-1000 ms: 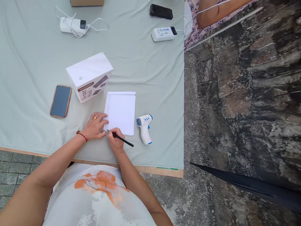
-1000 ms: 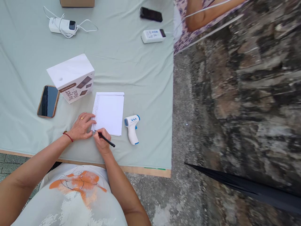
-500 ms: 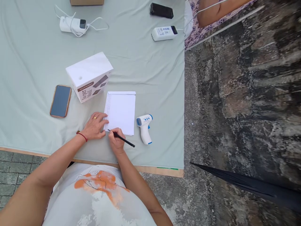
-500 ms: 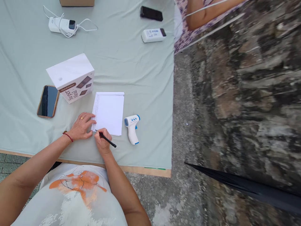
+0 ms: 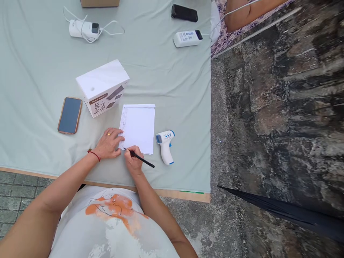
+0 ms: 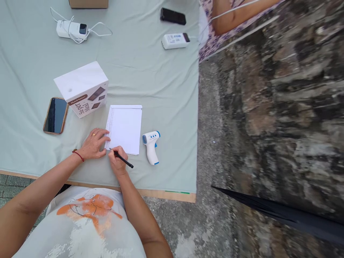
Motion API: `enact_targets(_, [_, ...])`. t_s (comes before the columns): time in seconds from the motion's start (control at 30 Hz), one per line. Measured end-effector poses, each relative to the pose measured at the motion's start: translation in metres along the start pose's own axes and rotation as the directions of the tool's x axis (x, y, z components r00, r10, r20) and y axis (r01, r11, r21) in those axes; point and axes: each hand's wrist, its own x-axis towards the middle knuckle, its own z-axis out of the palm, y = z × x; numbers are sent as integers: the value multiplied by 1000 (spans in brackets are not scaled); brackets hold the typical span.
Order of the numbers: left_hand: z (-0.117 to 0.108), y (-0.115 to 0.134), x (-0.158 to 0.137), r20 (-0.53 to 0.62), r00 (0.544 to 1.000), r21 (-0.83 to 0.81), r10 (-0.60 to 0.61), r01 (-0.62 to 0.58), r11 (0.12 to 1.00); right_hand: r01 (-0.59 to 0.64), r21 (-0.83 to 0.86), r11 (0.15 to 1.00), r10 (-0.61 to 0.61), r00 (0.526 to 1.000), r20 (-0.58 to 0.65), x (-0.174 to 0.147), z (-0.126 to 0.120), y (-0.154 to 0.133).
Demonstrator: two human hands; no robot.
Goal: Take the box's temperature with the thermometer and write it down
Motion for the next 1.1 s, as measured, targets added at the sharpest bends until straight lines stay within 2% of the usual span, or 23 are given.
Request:
enact_targets(0.17, [0, -1, 0, 10, 1000, -5, -6, 6, 1000, 38, -40, 999, -41, 996, -81, -1, -5, 3])
enact_targets(0.27, [1, -1, 0, 5, 1000, -9, 1, -1, 1000, 168, -149, 974, -183, 979, -92, 8, -16, 7])
enact_targets(0.4, [1, -2, 0, -22, 1000, -20, 7, -8, 1000, 407, -360, 839, -423, 905, 38, 28, -39, 25])
enact_targets(0.5, [4, -4, 0, -21, 1000, -50, -9, 8, 999, 474, -484, 735, -460, 874, 158, 39, -51, 39])
enact_targets(0.57, [7, -6, -1, -50, 999, -79, -13, 9, 997, 493, -507, 707, -455, 866, 206, 42, -54, 42])
enact_targets(0.67, [11, -7, -5, -215, 975, -155, -51, 18, 988, 490, -497, 716, -472, 865, 172, 41, -56, 39])
enact_targets(0.73, [11, -9, -9, -381, 909, -218, -167, 87, 972, 431, -535, 727, -472, 879, 67, 40, -61, 36])
enact_targets(0.83, [7, -17, -15, -586, 718, -277, -375, 258, 926, 227, -642, 732, -379, 919, -107, 42, -79, 40])
enact_targets(0.9, [1, -29, -14, -655, 591, -307, -472, 362, 880, 71, -684, 726, -267, 946, -186, 44, -95, 47])
enact_targets(0.93, [-3, -37, -13, -662, 547, -328, -513, 404, 854, 0, -689, 725, -195, 959, -206, 45, -103, 51])
enact_targets(0.97, [-7, -46, -10, -651, 521, -353, -552, 436, 828, -73, -689, 721, -108, 970, -216, 46, -109, 54])
enact_targets(1.0, [-11, -56, -7, -625, 514, -379, -588, 458, 804, -144, -684, 715, -11, 976, -217, 47, -115, 57])
enact_targets(1.03, [-15, -65, -3, -585, 523, -405, -620, 474, 782, -204, -676, 708, 83, 975, -208, 47, -118, 59])
enact_targets(1.1, [-21, -80, 3, -497, 570, -437, -655, 487, 756, -282, -660, 697, 220, 959, -178, 47, -120, 60])
